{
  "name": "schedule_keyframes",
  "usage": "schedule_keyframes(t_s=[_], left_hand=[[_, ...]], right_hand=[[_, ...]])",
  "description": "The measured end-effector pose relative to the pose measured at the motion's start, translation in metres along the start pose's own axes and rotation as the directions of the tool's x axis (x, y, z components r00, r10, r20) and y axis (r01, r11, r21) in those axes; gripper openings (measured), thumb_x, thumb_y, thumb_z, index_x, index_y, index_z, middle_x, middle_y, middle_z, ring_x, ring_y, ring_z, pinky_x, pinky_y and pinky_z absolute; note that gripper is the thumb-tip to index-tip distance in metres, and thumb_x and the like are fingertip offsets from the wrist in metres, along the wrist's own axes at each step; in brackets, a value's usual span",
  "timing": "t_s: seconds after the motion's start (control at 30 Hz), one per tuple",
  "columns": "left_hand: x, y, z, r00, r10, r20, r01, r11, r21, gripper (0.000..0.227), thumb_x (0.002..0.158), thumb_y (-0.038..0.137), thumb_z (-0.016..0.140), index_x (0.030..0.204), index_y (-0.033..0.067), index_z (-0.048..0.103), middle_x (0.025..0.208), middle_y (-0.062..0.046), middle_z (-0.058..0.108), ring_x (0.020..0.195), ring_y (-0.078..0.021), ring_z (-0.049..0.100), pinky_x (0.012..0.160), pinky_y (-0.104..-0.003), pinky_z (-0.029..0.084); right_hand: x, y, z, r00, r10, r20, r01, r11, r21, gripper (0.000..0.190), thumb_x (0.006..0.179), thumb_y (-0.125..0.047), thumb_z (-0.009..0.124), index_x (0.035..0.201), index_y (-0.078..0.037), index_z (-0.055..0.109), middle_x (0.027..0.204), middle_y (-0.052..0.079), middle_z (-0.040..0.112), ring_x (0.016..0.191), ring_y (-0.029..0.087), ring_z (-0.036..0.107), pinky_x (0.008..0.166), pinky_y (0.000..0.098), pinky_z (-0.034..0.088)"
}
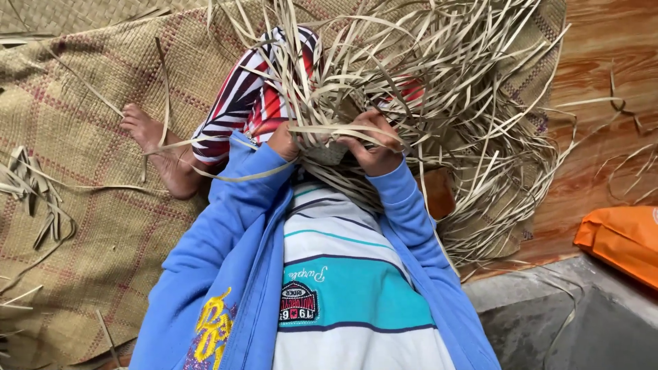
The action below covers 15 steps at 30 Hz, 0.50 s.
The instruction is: Weaving dried plant fibers into a basket or mat structure by hand.
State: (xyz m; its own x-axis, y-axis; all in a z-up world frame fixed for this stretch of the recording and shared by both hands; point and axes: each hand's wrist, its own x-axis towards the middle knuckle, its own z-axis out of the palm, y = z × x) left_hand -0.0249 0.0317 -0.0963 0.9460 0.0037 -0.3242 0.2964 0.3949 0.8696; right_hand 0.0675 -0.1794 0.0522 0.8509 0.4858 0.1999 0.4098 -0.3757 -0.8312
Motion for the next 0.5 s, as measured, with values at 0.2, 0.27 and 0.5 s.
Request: schedule_keyframes(t_s=[0.2, 0.27, 0.5], left_hand=[[-0.005, 0.028, 0.016, 1.0, -0.019, 0.022, 0.02, 0.997, -0.07, 0.028, 0.075, -0.001, 0.092, 0.098, -0.0084, 0.079, 0.092, -0.027, 0.076, 0.086, -0.0326, 0.073, 0.081, -0.047, 0.062], [-0.004, 0.039, 0.022, 0.999, -0.02, 0.032, 0.024, 0.994, -0.103, 0.029, 0.072, -0.002, 0.094, 0.097, -0.0084, 0.08, 0.091, -0.028, 0.076, 0.083, -0.033, 0.074, 0.078, -0.047, 0.063], [-0.007, 0.007, 0.021, 0.996, 0.088, -0.016, -0.089, 0.991, -0.095, 0.033, 0.075, -0.008, 0.089, 0.105, -0.0063, 0.075, 0.085, -0.02, 0.076, 0.081, -0.0248, 0.074, 0.079, -0.036, 0.063]], right_hand=[[0.004, -0.016, -0.007, 0.996, 0.026, 0.086, -0.025, 1.0, -0.006, 0.019, 0.091, -0.015, 0.087, 0.097, -0.002, 0.075, 0.088, 0.019, 0.072, 0.086, 0.038, 0.075, 0.087, 0.0496, 0.061], [0.003, -0.019, -0.008, 0.983, 0.162, 0.091, -0.164, 0.986, 0.02, 0.011, 0.093, -0.02, 0.085, 0.094, -0.011, 0.079, 0.09, 0.011, 0.077, 0.09, 0.031, 0.076, 0.095, 0.0424, 0.059], [0.006, -0.008, -0.009, 0.985, 0.162, 0.06, -0.171, 0.963, 0.208, 0.006, 0.095, -0.013, 0.082, 0.101, -0.014, 0.081, 0.082, 0.009, 0.071, 0.074, 0.028, 0.07, 0.078, 0.0409, 0.06]])
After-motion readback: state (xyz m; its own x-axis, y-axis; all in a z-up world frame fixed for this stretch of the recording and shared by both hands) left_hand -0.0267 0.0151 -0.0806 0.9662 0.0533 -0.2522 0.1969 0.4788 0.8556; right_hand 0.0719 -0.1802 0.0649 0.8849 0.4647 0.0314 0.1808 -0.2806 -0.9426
